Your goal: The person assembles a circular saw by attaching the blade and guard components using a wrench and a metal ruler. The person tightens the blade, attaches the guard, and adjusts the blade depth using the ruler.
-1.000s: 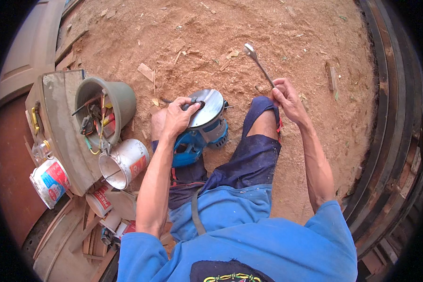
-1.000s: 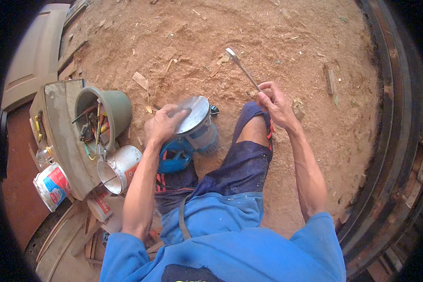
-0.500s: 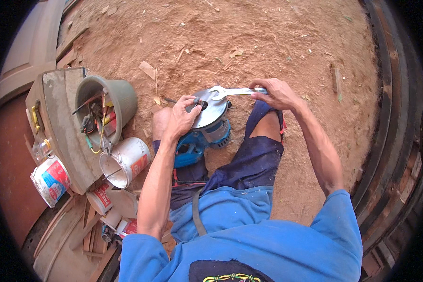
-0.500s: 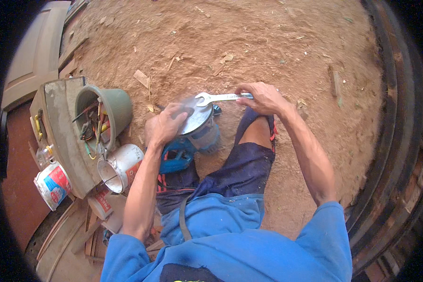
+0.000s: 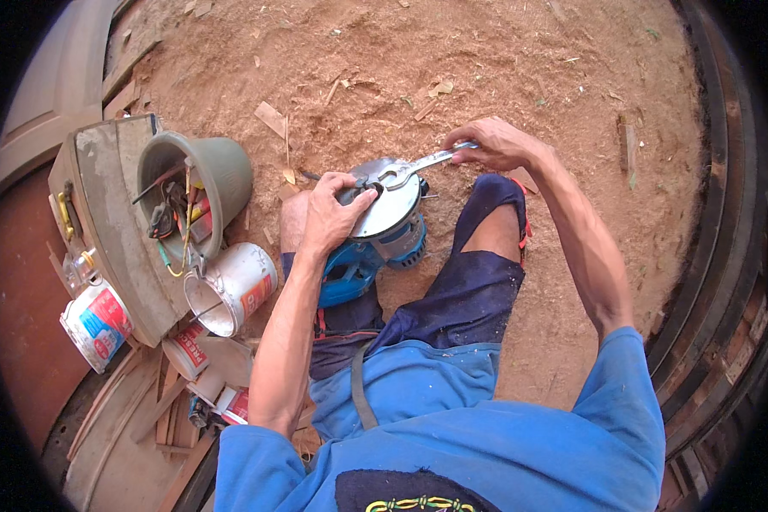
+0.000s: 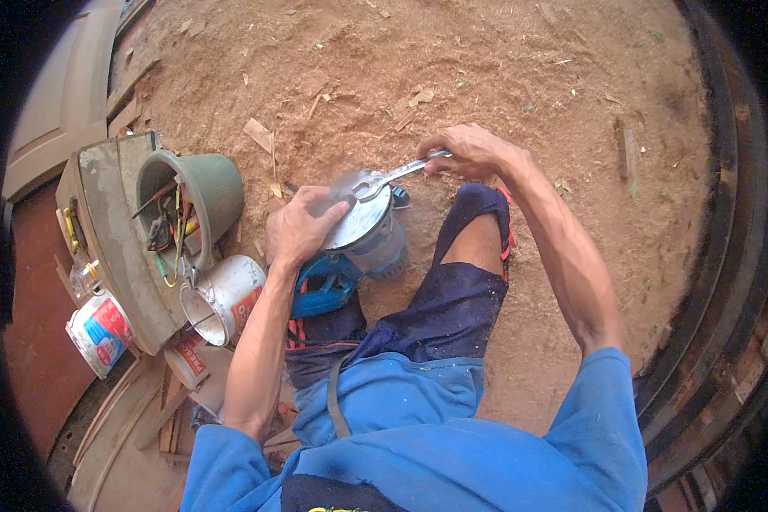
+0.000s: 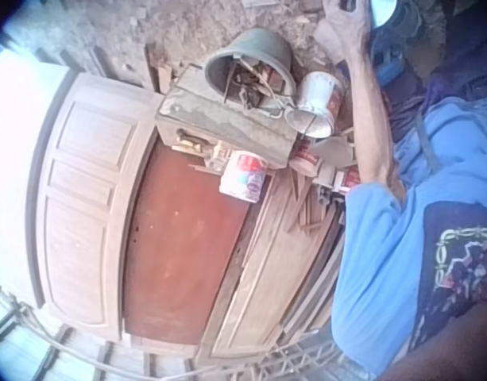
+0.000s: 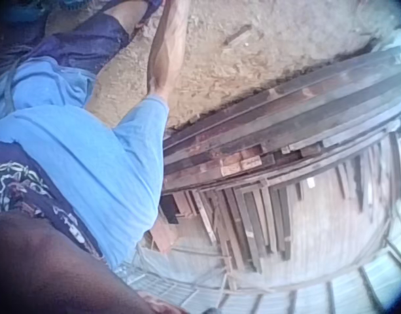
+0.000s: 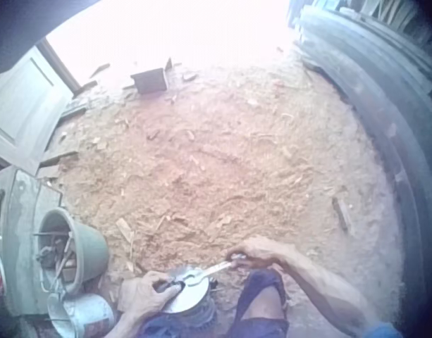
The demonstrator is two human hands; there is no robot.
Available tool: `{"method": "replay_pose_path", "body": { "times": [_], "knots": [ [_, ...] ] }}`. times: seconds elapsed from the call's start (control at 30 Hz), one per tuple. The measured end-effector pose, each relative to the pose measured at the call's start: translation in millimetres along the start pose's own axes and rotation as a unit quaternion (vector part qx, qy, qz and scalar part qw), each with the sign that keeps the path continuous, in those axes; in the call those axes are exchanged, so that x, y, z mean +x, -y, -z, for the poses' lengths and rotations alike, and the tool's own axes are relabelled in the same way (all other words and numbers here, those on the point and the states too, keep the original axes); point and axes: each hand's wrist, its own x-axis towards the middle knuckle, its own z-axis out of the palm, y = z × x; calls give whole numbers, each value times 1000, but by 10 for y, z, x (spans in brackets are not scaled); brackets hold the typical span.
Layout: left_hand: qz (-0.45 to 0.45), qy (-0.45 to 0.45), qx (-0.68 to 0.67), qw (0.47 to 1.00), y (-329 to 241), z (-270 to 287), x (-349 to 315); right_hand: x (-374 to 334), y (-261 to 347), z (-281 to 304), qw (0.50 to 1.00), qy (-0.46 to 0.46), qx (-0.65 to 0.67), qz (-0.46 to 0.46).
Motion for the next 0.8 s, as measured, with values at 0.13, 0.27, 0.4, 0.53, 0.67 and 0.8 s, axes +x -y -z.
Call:
{"method": "replay_pose_path", "body": {
  "times": [0.13, 0.27, 0.4, 0.53, 0.67, 0.8],
  "knots": [
    [-45, 9, -15, 999, 32, -28, 41, 93, -33, -37, 998, -18, 0, 56],
    [-49, -9, -45, 998, 67, -19, 27, 173, -56, -33, 997, -17, 0, 73],
    [-21, -10, -49, 999, 98, 9, -14, 280, -47, -53, 996, -3, 13, 86],
    [-24, -1, -44, 999, 174, -33, 31, 391, 10, -57, 996, 47, 31, 66],
    [-57, -7, -84, 995, 396, 36, -27, 328, 89, -70, 995, 55, 35, 75],
    [36, 103, -263, 958, 713, 310, -525, 122, 143, -110, 997, 7, -1, 81]
  ]
}}
